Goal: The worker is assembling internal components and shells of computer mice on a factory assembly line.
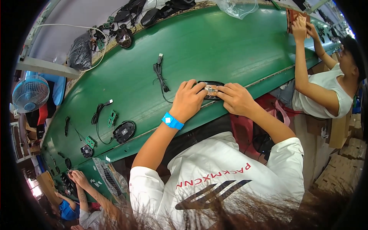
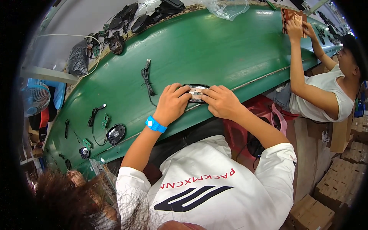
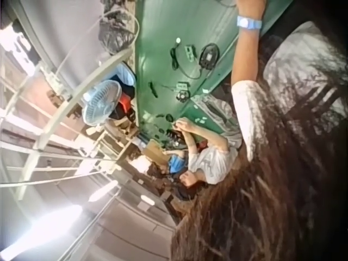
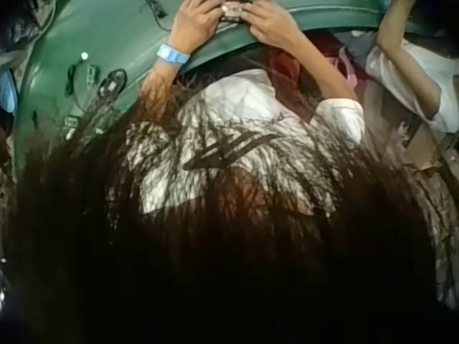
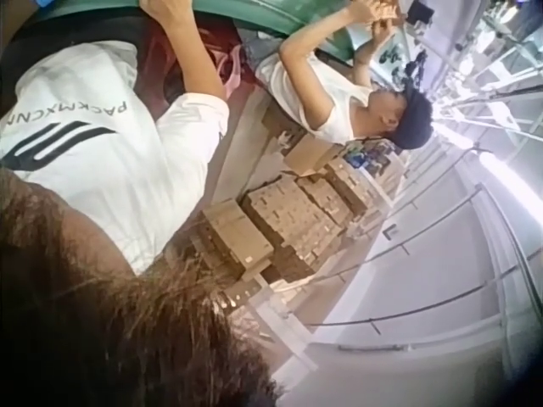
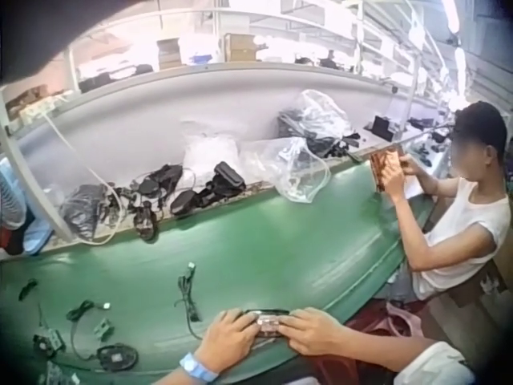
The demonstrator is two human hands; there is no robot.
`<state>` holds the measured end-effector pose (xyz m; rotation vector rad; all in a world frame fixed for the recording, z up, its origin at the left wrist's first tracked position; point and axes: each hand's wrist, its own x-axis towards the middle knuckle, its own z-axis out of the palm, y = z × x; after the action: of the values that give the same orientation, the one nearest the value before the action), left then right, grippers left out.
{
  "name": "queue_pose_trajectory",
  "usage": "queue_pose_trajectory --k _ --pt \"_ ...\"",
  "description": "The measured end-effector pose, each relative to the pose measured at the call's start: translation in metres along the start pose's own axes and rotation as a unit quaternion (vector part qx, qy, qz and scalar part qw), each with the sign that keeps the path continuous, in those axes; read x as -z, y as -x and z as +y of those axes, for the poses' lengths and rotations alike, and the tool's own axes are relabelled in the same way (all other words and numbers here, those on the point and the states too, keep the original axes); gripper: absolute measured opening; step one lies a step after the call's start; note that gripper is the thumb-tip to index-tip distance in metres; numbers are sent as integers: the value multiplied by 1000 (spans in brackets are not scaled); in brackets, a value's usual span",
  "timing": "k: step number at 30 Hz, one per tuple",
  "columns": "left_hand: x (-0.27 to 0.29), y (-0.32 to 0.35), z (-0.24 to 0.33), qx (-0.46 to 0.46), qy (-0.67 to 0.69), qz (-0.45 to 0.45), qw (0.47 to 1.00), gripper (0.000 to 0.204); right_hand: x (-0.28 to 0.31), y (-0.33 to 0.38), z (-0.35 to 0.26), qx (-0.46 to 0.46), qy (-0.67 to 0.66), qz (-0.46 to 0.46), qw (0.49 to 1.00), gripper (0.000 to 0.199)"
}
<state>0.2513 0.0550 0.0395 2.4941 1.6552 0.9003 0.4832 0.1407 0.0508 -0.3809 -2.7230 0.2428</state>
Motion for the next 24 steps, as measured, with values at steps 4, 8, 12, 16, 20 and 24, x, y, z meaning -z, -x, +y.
queue_pose_trajectory --k 4,8,12,16,20,24 --pt "-1 -2 -2 -1 -5 -17 1000 20 -2 -1 6 -9 -24 13 1000 38" --pt "-5 -4 -1 0 -6 -13 1000 20 -3 -4 8 -19 -34 7 999 38" --pt "-6 -4 -2 7 -12 -12 1000 20 -1 -9 3 -29 -27 -2 999 37" --pt "-1 -6 -3 5 -11 -13 1000 21 5 -11 6 -28 -16 -25 999 37" --pt "-2 -5 -2 2 -11 -24 1000 22 15 -14 -2 -33 -58 -6 998 38" --pt "-5 -4 -2 10 4 -12 1000 22 7 -13 -9 -54 -123 2 991 37"
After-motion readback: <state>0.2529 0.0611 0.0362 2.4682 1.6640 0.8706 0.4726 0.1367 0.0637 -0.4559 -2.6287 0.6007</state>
